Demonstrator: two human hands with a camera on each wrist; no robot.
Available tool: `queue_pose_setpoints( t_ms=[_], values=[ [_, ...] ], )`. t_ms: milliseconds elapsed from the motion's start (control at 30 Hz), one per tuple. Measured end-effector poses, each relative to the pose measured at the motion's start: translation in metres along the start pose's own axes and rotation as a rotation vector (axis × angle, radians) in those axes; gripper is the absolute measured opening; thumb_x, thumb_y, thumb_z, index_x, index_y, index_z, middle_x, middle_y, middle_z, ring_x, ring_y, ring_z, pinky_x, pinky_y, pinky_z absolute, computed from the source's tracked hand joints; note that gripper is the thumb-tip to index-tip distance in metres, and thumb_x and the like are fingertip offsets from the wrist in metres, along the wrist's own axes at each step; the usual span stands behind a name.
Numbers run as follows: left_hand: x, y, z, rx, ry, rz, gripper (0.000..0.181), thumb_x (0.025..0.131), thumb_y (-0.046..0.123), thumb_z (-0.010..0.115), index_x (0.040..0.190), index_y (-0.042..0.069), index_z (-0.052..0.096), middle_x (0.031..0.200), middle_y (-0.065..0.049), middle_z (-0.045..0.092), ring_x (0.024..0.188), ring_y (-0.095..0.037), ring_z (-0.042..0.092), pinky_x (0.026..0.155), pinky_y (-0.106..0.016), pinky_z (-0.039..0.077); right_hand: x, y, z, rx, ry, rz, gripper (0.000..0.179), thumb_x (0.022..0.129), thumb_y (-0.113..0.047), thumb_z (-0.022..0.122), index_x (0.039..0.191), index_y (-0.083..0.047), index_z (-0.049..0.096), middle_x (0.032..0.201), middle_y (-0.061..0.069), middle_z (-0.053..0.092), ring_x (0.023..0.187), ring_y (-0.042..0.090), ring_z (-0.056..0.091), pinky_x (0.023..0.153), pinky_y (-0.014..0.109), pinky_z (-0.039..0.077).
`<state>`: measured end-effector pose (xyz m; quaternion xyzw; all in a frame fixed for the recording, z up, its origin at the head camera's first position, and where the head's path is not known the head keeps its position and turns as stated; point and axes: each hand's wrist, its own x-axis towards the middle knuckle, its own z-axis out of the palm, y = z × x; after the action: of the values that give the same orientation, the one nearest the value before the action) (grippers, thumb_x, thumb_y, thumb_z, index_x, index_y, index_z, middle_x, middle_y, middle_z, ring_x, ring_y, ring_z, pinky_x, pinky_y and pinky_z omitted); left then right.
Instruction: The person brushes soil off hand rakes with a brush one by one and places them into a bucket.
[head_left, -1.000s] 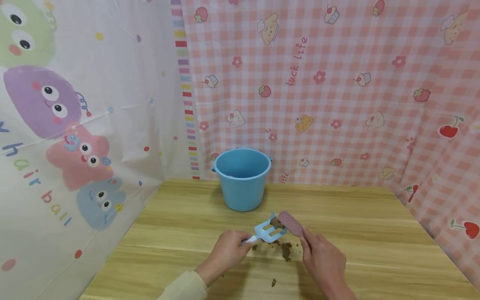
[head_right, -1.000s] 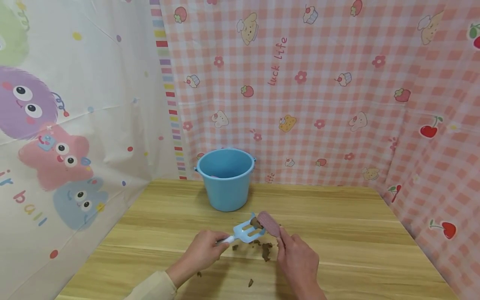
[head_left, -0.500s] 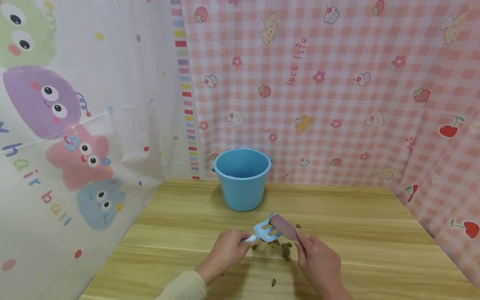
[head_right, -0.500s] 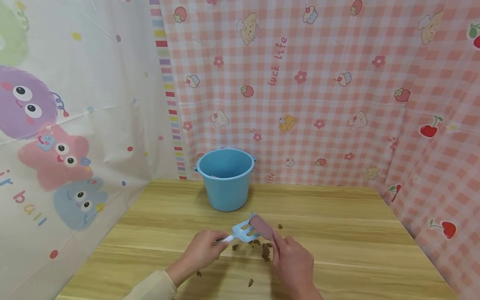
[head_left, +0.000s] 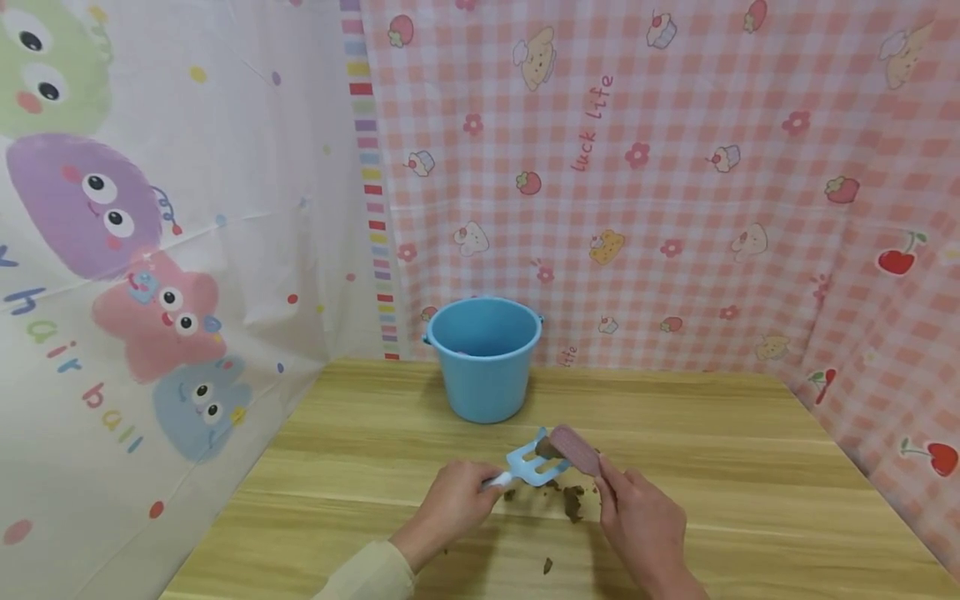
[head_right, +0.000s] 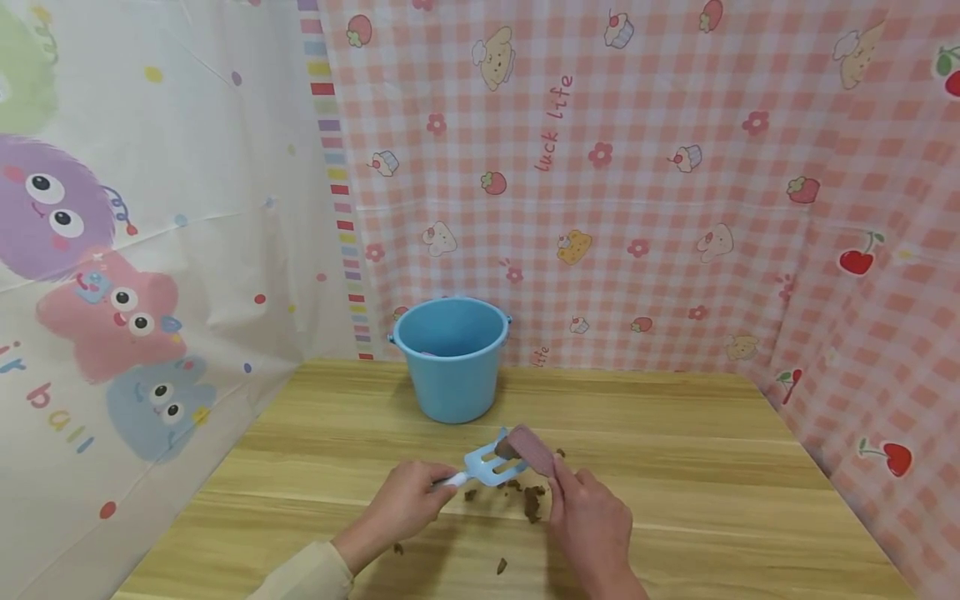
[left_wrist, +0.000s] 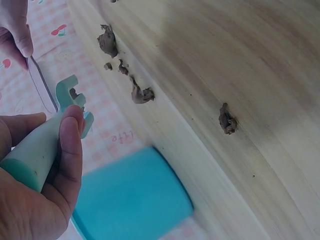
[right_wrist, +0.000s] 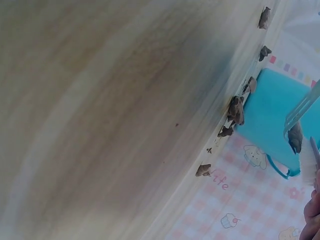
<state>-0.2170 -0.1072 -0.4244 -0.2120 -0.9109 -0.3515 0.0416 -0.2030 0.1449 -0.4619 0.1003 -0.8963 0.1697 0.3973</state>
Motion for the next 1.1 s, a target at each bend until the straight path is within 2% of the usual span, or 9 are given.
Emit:
queue_pose_setpoints(
  t_ms=[367,567,700,800,967,1100],
  values=[
    [-0.0012,-0.0005,0.0005,0.007,0.012,-0.014,0.016,0.092,0.008,0.068,0.103,-0.001,0.075,0.076,0.001,0.069,0.052,-0.002,0.048,0.050,-0.022,0.044,0.0037,0.0020,-0.0013,0.006,-0.023,0.042,0.027,0.083,-0.015,0.077,0.110,-0.009,0.076,0.065,0.003,0.060,0.043,0.007,0.033,0.036,0.027,0.029],
    [-0.0016,-0.0018,0.0000,0.000,-0.006,-0.019,0.015,0.092,0.009,0.067,0.102,0.000,0.075,0.067,0.006,0.062,0.048,-0.002,0.045,0.046,-0.021,0.041,0.0058,0.0055,-0.0062,0.017,-0.070,0.094,0.031,0.085,-0.016,0.076,0.114,-0.008,0.074,0.079,0.010,0.070,0.045,0.013,0.047,0.038,0.030,0.037],
    [-0.0018,-0.0024,-0.0006,-0.002,-0.020,-0.025,0.014,0.093,0.010,0.067,0.101,0.001,0.076,0.065,0.008,0.059,0.047,-0.003,0.044,0.046,-0.022,0.040,0.0067,0.0082,-0.0078,0.030,-0.096,0.143,0.033,0.086,-0.018,0.076,0.118,-0.009,0.073,0.083,0.012,0.071,0.047,0.014,0.048,0.039,0.031,0.038],
    [-0.0015,-0.0022,-0.0012,-0.011,-0.028,-0.033,0.015,0.094,0.010,0.066,0.101,0.001,0.075,0.063,0.008,0.057,0.047,-0.004,0.043,0.046,-0.022,0.039,0.0071,0.0085,-0.0077,0.036,-0.074,0.147,0.033,0.085,-0.018,0.076,0.117,-0.009,0.073,0.082,0.012,0.071,0.047,0.013,0.046,0.039,0.031,0.037],
    [-0.0002,-0.0012,-0.0018,-0.018,-0.033,-0.052,0.016,0.094,0.011,0.065,0.102,0.001,0.075,0.061,0.009,0.054,0.046,-0.004,0.042,0.045,-0.022,0.038,0.0081,0.0065,-0.0054,0.057,0.029,0.069,0.033,0.083,-0.017,0.077,0.115,-0.009,0.074,0.072,0.006,0.068,0.044,0.008,0.041,0.038,0.027,0.033],
    [-0.0002,-0.0005,-0.0021,-0.022,-0.021,-0.056,0.018,0.094,0.010,0.065,0.107,0.000,0.074,0.066,0.005,0.060,0.047,-0.004,0.043,0.045,-0.022,0.039,0.0060,0.0048,-0.0019,0.090,0.077,-0.115,0.034,0.077,-0.015,0.080,0.111,-0.009,0.076,0.065,-0.002,0.060,0.046,0.000,0.033,0.038,0.020,0.028]
  ],
)
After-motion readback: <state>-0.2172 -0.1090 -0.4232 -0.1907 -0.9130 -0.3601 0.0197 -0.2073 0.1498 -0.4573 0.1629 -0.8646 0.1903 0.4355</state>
